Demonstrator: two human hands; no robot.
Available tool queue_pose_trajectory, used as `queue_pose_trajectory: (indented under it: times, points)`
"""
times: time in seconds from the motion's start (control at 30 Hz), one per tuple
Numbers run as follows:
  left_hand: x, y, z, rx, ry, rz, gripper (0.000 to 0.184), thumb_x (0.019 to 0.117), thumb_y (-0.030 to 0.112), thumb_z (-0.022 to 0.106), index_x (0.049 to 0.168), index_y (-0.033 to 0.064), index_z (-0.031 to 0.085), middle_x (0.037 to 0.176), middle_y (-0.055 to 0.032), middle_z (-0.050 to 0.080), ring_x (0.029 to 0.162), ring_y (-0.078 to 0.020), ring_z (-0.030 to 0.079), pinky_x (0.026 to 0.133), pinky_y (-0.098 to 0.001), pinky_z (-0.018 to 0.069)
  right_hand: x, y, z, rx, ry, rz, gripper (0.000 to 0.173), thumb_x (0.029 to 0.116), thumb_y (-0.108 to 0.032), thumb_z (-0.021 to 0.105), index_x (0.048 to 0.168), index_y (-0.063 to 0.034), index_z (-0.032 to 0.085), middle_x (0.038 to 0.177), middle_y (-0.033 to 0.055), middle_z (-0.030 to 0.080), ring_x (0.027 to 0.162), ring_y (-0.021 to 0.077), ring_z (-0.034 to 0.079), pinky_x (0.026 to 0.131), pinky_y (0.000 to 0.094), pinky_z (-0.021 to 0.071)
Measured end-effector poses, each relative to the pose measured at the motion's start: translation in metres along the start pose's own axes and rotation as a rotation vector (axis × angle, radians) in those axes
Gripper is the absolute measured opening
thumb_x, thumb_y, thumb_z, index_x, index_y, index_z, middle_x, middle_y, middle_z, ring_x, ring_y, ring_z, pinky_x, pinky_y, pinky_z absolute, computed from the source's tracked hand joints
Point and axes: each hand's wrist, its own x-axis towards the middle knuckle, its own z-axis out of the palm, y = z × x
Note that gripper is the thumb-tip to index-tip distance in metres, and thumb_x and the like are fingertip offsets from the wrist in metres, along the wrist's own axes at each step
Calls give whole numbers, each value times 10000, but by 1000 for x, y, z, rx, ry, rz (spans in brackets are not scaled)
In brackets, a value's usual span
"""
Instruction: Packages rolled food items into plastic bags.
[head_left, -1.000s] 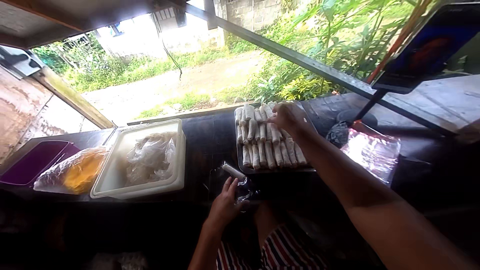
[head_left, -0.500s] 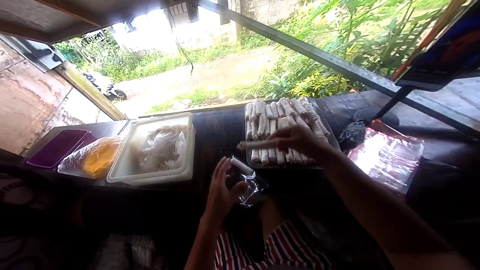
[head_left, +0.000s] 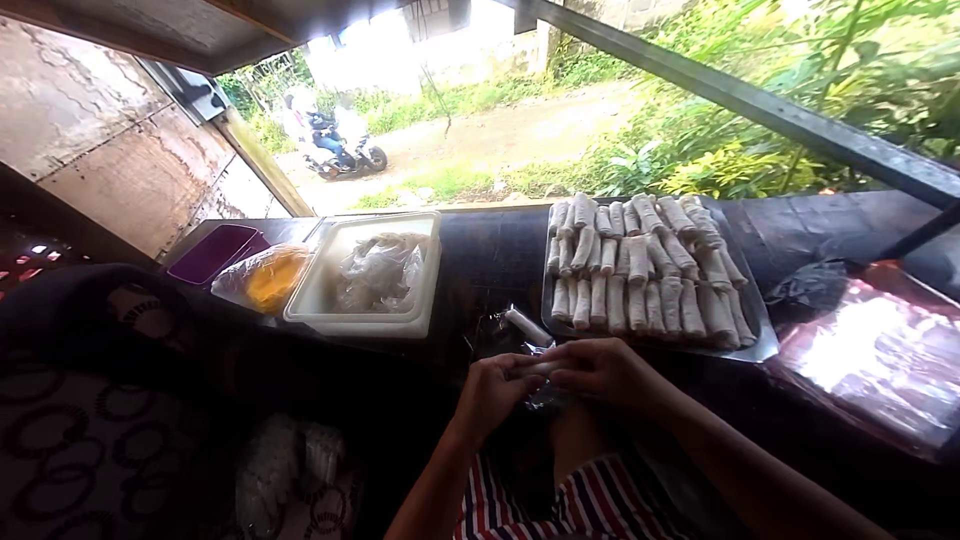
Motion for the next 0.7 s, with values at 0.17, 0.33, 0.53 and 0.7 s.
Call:
queue_pose_trajectory:
  times: [0.17, 0.33, 0.53, 0.7]
  points:
    - [-1, -1, 6, -15, 23, 13, 225, 933, 59, 706, 1142, -21, 719, 930, -51, 747, 737, -17, 687, 735, -190, 578, -4, -1, 4, 62, 58, 52, 182, 892, -114, 727, 1049, -29, 758, 855, 21, 748, 685, -10, 678, 671, 161, 575]
    - [0, -3, 12, -20, 61, 38, 196, 927, 48, 708, 1110, -19, 729, 909, -44, 746, 725, -11, 686, 719, -184, 580, -7, -1, 8, 48, 113, 61, 161, 876, -113, 720, 1010, -31, 755, 814, 12, 731, 659, -25, 653, 650, 150, 555]
    - [0, -6, 13, -15, 99, 62, 184, 933, 40, 697, 1100, -28, 733, 902, -49, 750, 717, -12, 689, 714, -181, 582, -5, 1, 14, 85, 142, 44, 143, 885, -92, 694, 989, -14, 753, 794, 15, 724, 651, -25, 649, 643, 152, 553]
    - [1, -11, 11, 41, 94, 101, 196, 942, 58, 693, 1119, -18, 726, 946, -58, 746, 747, -23, 694, 731, -188, 584, -1, -1, 10, 124, 77, 99, 137, 916, -78, 686, 1016, 1, 734, 803, 19, 717, 645, -13, 650, 650, 161, 561]
